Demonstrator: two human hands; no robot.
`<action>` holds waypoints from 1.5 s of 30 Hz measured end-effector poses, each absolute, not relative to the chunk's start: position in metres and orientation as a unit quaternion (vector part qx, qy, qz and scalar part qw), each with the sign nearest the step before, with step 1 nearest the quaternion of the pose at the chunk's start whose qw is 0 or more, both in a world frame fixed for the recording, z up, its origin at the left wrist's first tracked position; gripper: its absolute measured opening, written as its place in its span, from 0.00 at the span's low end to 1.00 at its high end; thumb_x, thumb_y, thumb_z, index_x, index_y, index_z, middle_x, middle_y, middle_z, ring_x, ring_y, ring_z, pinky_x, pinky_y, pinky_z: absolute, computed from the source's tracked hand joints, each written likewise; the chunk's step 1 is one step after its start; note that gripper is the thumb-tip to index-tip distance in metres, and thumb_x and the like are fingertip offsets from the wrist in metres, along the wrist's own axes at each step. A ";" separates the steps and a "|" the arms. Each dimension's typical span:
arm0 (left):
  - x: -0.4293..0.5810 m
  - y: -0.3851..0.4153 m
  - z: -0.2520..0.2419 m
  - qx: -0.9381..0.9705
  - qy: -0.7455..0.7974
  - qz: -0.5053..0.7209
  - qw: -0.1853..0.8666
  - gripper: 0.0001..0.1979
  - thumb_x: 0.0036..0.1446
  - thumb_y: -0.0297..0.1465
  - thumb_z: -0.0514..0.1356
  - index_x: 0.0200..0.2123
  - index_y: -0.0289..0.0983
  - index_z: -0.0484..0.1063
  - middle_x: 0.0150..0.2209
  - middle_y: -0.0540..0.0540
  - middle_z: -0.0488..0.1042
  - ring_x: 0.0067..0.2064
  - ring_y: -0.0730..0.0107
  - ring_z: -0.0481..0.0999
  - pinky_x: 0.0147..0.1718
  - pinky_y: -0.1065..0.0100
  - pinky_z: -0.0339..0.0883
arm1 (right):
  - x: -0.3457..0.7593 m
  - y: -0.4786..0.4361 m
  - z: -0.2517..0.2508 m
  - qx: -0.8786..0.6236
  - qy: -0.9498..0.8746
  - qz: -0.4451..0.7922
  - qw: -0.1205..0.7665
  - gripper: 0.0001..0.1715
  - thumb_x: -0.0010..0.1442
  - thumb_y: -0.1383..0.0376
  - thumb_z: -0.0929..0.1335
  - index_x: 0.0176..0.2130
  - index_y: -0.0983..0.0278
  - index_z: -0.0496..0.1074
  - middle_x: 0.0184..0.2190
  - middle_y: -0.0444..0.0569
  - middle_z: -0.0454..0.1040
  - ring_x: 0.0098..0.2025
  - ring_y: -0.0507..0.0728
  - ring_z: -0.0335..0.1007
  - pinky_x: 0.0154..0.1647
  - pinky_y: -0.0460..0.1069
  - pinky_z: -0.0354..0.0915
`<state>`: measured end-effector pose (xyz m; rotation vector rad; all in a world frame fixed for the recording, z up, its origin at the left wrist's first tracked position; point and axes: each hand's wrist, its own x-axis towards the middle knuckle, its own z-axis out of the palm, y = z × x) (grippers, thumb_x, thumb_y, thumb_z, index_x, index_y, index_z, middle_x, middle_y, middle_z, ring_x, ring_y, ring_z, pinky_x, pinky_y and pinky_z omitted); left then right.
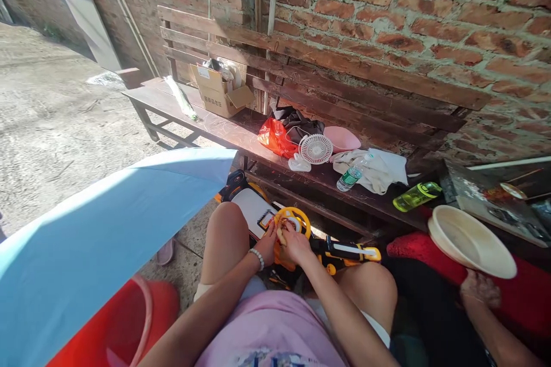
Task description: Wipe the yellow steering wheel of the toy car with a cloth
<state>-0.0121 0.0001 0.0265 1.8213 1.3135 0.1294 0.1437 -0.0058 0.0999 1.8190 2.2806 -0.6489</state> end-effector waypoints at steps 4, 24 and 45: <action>-0.010 0.001 0.025 0.713 0.536 0.019 0.452 0.62 0.49 0.30 0.70 0.81 0.26 0.42 0.82 0.29 0.29 0.80 0.37 0.52 0.77 0.52 0.55 | 0.161 -0.021 0.075 0.586 0.774 -0.230 0.074 0.30 0.68 0.69 0.64 0.66 0.60 0.72 0.78 0.57 0.59 0.62 0.63 0.76 0.62 0.57 0.71; -0.008 0.000 0.015 0.720 0.530 0.066 0.443 0.68 0.48 0.35 0.73 0.82 0.33 0.35 0.83 0.32 0.27 0.81 0.37 0.48 0.78 0.45 0.52 | 0.194 -0.031 0.078 0.710 0.677 -0.192 0.018 0.36 0.70 0.68 0.65 0.74 0.60 0.63 0.79 0.59 0.54 0.66 0.62 0.75 0.65 0.53 0.70; -0.004 -0.003 0.026 0.718 0.549 0.047 0.424 0.57 0.53 0.25 0.66 0.82 0.35 0.43 0.83 0.35 0.27 0.77 0.42 0.62 0.75 0.53 0.62 | 0.164 -0.009 0.106 0.594 0.781 -0.192 0.025 0.38 0.68 0.70 0.66 0.73 0.57 0.65 0.77 0.54 0.61 0.67 0.62 0.71 0.67 0.54 0.67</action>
